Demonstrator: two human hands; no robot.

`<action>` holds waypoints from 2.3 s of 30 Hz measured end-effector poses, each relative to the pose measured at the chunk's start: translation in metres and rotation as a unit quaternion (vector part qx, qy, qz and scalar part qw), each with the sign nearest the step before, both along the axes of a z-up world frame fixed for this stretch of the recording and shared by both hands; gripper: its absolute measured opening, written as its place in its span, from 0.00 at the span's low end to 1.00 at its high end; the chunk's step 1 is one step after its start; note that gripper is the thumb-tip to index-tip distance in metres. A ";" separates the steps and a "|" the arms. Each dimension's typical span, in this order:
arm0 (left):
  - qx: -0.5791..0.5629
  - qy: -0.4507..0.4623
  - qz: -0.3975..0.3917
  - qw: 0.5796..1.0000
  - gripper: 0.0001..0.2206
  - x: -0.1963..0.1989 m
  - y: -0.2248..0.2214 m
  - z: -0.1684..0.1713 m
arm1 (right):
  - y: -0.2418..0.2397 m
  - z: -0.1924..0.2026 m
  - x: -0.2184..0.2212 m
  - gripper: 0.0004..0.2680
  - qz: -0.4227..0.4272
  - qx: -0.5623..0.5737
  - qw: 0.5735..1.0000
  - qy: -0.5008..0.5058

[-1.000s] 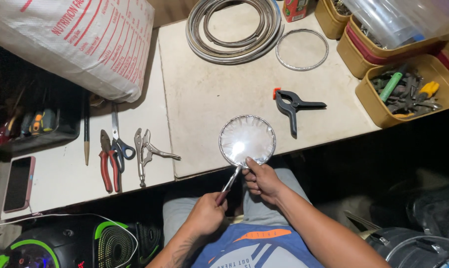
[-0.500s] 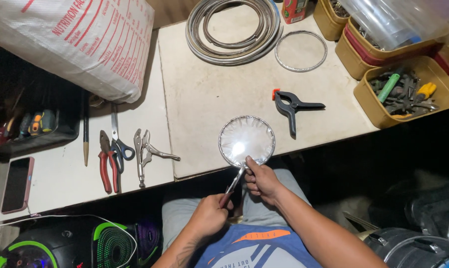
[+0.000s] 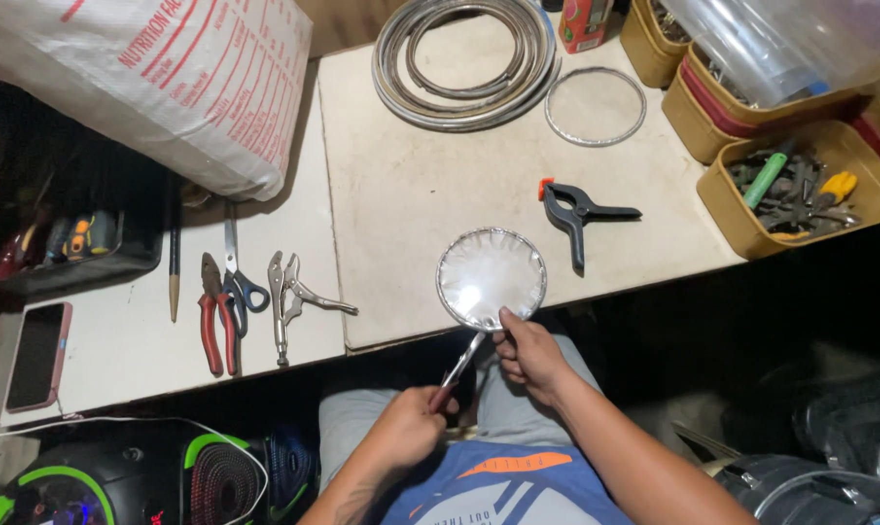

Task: Repairing a circular mesh strainer by crimping its metal rim using pliers.

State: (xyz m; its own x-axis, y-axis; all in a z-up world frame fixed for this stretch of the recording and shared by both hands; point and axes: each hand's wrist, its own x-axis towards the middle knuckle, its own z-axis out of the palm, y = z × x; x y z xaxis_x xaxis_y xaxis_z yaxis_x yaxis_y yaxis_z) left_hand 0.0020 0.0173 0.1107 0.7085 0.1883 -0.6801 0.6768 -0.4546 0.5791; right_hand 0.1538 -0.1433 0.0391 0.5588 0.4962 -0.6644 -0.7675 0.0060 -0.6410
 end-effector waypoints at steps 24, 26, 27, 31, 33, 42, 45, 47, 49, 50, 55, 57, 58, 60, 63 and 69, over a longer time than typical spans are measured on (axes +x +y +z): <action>0.011 -0.022 0.043 0.999 0.08 -0.010 0.015 -0.023 | -0.012 -0.007 -0.013 0.15 0.015 -0.016 1.000 -0.012; 0.012 -0.026 0.044 0.999 0.04 -0.010 0.016 -0.023 | -0.012 -0.012 -0.013 0.15 0.016 -0.011 1.000 -0.013; 0.012 -0.031 0.044 0.998 0.07 -0.010 0.016 -0.023 | -0.012 -0.014 -0.013 0.15 0.017 -0.006 1.000 -0.014; 0.029 -0.033 0.032 0.999 0.11 -0.008 0.019 -0.024 | -0.010 -0.006 -0.014 0.15 0.015 -0.011 0.999 -0.027; 0.021 -0.018 0.031 0.999 0.06 -0.008 0.019 -0.017 | -0.010 -0.009 -0.015 0.15 0.003 -0.017 0.999 -0.036; 0.015 -0.050 0.041 0.998 0.04 -0.010 0.013 -0.030 | -0.006 -0.008 -0.015 0.15 0.014 -0.034 0.999 -0.029; 0.033 -0.030 0.040 0.998 0.09 -0.010 0.013 -0.029 | -0.006 -0.010 -0.015 0.15 0.012 -0.026 0.999 -0.028; 0.035 -0.033 0.039 0.998 0.10 -0.010 0.015 -0.033 | -0.006 -0.010 -0.015 0.14 0.012 -0.024 0.999 -0.025; 0.037 -0.037 0.033 0.998 0.11 -0.008 0.018 -0.028 | -0.008 -0.009 -0.014 0.14 0.009 -0.023 0.999 -0.023; 0.035 -0.022 0.027 0.999 0.05 -0.006 0.018 -0.021 | -0.010 -0.009 -0.014 0.13 -0.014 -0.012 0.999 -0.050; 0.050 -0.021 -0.006 0.999 0.12 -0.014 0.018 -0.015 | -0.016 -0.009 -0.017 0.11 -0.052 -0.064 0.986 -0.148; 0.053 -0.070 0.027 0.996 0.04 -0.019 0.013 -0.001 | -0.015 -0.001 -0.019 0.14 -0.043 -0.096 0.961 -0.254; 0.052 -0.070 0.027 0.996 0.04 -0.025 0.013 -0.003 | -0.014 0.014 -0.018 0.14 -0.042 -0.097 0.961 -0.254; -0.467 -0.038 0.233 0.852 0.12 -0.037 0.012 -0.008 | -0.009 0.046 -0.015 0.17 -0.028 -0.166 0.942 -0.290; -0.476 -0.097 0.144 0.862 0.16 -0.050 0.014 -0.013 | -0.005 0.062 -0.003 0.18 -0.016 -0.164 0.926 -0.339; 0.116 -0.348 0.167 0.915 0.15 -0.002 0.011 0.014 | 0.004 0.098 -0.005 0.19 0.033 -0.273 0.852 -0.445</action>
